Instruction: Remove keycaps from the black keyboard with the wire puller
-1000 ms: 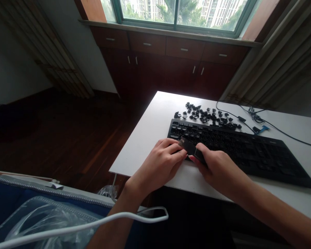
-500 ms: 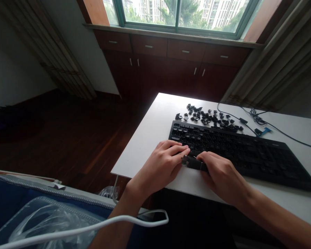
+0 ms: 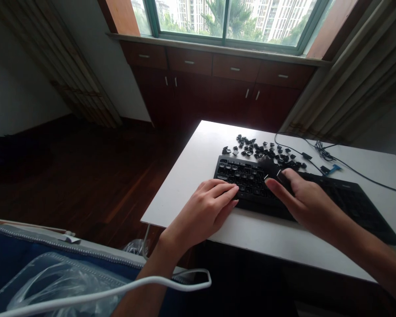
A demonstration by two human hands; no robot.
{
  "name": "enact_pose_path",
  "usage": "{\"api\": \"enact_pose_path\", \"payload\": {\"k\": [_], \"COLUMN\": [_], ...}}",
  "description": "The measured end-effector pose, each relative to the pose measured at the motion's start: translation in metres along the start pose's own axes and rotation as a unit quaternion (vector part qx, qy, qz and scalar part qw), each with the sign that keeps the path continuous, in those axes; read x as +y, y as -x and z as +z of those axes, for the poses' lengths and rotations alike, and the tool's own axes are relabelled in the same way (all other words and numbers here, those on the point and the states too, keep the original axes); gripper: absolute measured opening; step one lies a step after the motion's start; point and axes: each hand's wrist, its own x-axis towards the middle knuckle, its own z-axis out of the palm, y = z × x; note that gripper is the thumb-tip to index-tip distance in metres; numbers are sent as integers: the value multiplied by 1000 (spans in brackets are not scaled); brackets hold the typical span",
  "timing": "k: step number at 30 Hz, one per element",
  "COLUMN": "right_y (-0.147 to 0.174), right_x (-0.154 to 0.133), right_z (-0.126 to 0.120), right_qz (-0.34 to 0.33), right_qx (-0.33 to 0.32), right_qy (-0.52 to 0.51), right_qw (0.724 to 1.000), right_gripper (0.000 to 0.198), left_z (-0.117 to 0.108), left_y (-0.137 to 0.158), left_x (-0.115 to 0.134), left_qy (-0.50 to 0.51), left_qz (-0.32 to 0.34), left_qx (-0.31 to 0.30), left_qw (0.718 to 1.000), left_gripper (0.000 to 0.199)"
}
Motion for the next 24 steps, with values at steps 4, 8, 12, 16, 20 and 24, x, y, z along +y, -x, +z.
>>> {"api": "enact_pose_path", "payload": {"k": [4,8,12,16,20,24], "right_y": [18,30,32,31,27,24], "right_x": [6,7,5,-1,-7,-13], "right_z": [7,8,5,-4,-13,-12], "right_qz": [-115,-234,-281,-332,-348,-324], "right_qx": [4,42,65,76,72,65], "right_qy": [67,144,217,234,194,151], "right_qw": [991,961,932,910,914,932], "right_gripper": [32,39,40,35,29,23], "left_z": [-1,0,1,1,1,0], "left_y": [1,1,2,2,2,2], "left_x": [1,2,3,2,3,4], "left_qy": [-6,-16,-25,-29,-24,-14], "left_qz": [-15,-19,-16,-23,-28,-35], "left_qx": [16,18,13,0,-11,-12], "left_qw": [1000,1000,999,999,999,999], "left_gripper": [40,40,36,34,32,32]}}
